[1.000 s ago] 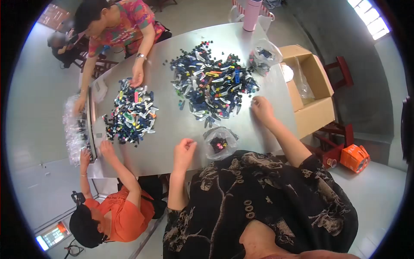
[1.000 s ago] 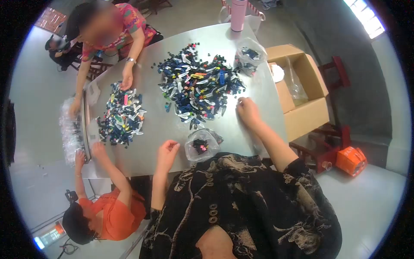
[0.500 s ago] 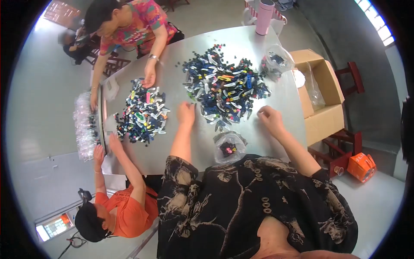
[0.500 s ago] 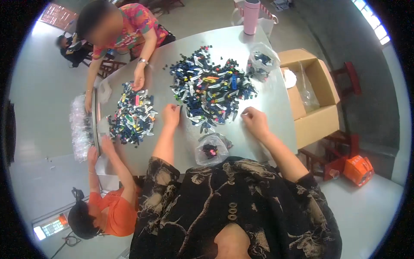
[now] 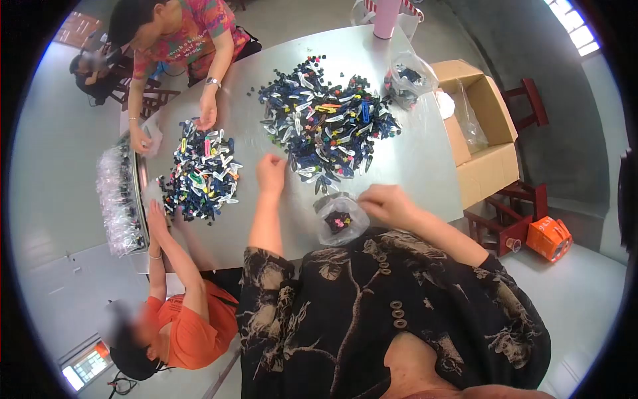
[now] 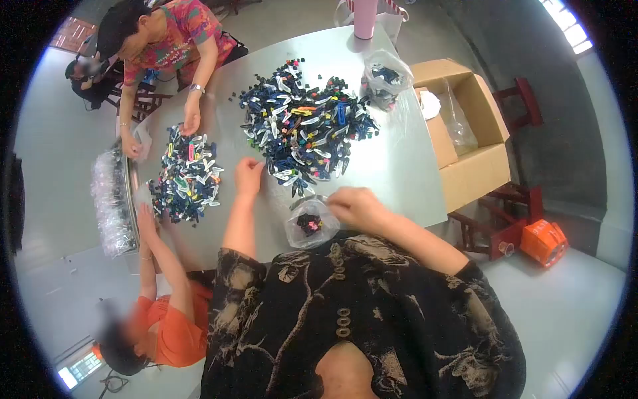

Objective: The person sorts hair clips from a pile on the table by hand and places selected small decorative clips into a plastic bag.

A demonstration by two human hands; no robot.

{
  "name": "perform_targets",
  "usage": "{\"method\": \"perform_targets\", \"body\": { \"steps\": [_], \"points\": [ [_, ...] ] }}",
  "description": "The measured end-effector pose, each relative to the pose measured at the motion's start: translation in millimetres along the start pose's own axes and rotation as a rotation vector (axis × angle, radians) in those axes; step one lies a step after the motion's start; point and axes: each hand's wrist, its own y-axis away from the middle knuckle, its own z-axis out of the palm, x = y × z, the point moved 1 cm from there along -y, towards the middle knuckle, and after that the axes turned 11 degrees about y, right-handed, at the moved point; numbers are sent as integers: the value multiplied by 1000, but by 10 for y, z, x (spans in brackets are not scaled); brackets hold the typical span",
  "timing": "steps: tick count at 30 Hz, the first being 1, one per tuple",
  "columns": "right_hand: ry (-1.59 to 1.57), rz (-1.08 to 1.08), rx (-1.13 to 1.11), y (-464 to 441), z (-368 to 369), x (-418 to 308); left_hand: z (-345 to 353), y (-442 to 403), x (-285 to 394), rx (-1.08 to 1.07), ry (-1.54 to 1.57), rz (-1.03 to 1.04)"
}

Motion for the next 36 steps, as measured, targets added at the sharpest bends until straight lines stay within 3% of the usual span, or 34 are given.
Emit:
{"method": "perform_targets", "body": {
  "steps": [1, 3, 6, 9, 11, 12, 14, 17, 21, 26, 30, 32, 36],
  "points": [
    [5, 1, 2, 38, 30, 157, -68, 63, 27, -1, 4, 3],
    [23, 321, 190, 99, -13, 522, -190, 244, 83, 41, 97, -21],
    [102, 518, 334, 134, -91, 1185, -381, 642, 275, 21, 258, -27],
    [199, 575, 486, 3, -224, 1722, -743, 1241, 1146, -108, 310, 2],
    [219, 568, 526, -183, -285, 1870, -867, 1562, 1734, -222, 266, 216],
    [236, 555, 566, -283, -293, 1906, -789, 1632, 1813, -216, 262, 211],
    [280, 552, 560, -480, -242, 1933, -673, 1748, 1927, -412, 98, 376],
    [291, 576, 491, -613, -127, 1798, -610, 1739, 1950, -296, -61, 459],
    [390, 590, 497, -541, -75, 1721, -705, 1735, 1700, -140, 56, 189],
    [409, 509, 425, -393, -59, 1691, -541, 1752, 1071, -160, 81, 75],
    [163, 503, 417, -375, -19, 1563, -444, 1773, 959, -189, 188, -1],
    [12, 502, 465, -387, -45, 1261, -403, 1753, 903, -200, 186, -9],
    [-167, 161, 322, -340, -470, -121, -369, 1718, 840, -213, 119, 48]
  ]
}}
